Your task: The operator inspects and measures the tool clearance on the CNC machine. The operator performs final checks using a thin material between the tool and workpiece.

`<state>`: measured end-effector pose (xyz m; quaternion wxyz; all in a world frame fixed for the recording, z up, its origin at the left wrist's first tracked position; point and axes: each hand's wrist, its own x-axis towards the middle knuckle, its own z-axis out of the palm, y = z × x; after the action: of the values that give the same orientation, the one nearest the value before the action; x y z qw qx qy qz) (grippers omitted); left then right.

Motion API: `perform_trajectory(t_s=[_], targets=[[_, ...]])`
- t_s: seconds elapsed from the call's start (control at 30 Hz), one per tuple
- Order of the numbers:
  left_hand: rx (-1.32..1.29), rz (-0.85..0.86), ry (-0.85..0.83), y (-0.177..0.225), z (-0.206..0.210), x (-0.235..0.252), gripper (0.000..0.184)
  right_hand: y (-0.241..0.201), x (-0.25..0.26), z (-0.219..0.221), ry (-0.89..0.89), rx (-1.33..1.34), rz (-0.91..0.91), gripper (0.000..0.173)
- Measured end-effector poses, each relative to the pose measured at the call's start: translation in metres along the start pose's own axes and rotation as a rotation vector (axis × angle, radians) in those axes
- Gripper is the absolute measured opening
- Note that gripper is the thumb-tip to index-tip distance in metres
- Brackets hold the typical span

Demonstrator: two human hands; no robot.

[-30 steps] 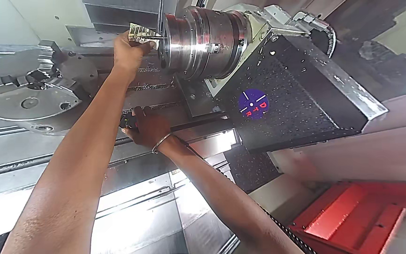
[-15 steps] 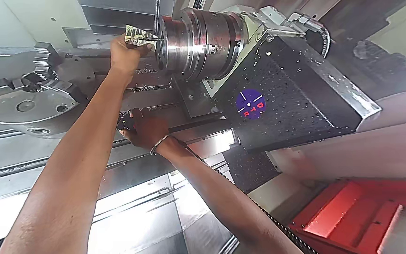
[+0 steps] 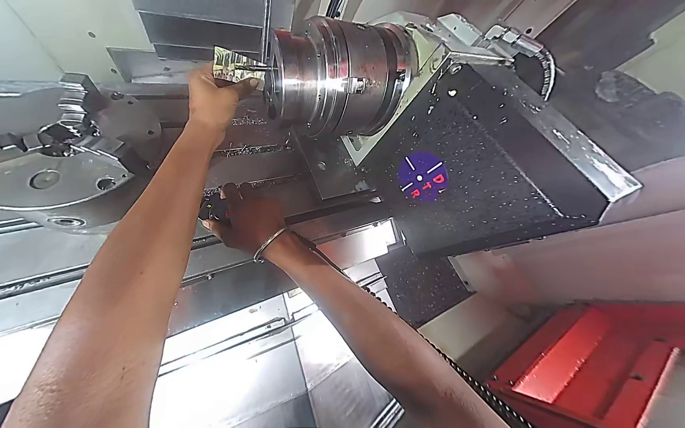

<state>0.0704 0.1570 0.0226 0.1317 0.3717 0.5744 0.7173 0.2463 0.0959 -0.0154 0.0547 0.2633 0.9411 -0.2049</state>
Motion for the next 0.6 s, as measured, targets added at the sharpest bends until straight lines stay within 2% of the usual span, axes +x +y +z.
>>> perform_trajectory(t_s=[0.37, 0.6], targets=[[0.061, -0.042, 0.000, -0.009, -0.011, -0.004, 0.038, 0.002, 0.000, 0.004, 0.036, 0.021, -0.026, 0.060], [0.010, -0.075, 0.014, -0.003, -0.030, -0.024, 0.028, 0.002, 0.000, 0.005, 0.038, 0.019, -0.010, 0.063]])
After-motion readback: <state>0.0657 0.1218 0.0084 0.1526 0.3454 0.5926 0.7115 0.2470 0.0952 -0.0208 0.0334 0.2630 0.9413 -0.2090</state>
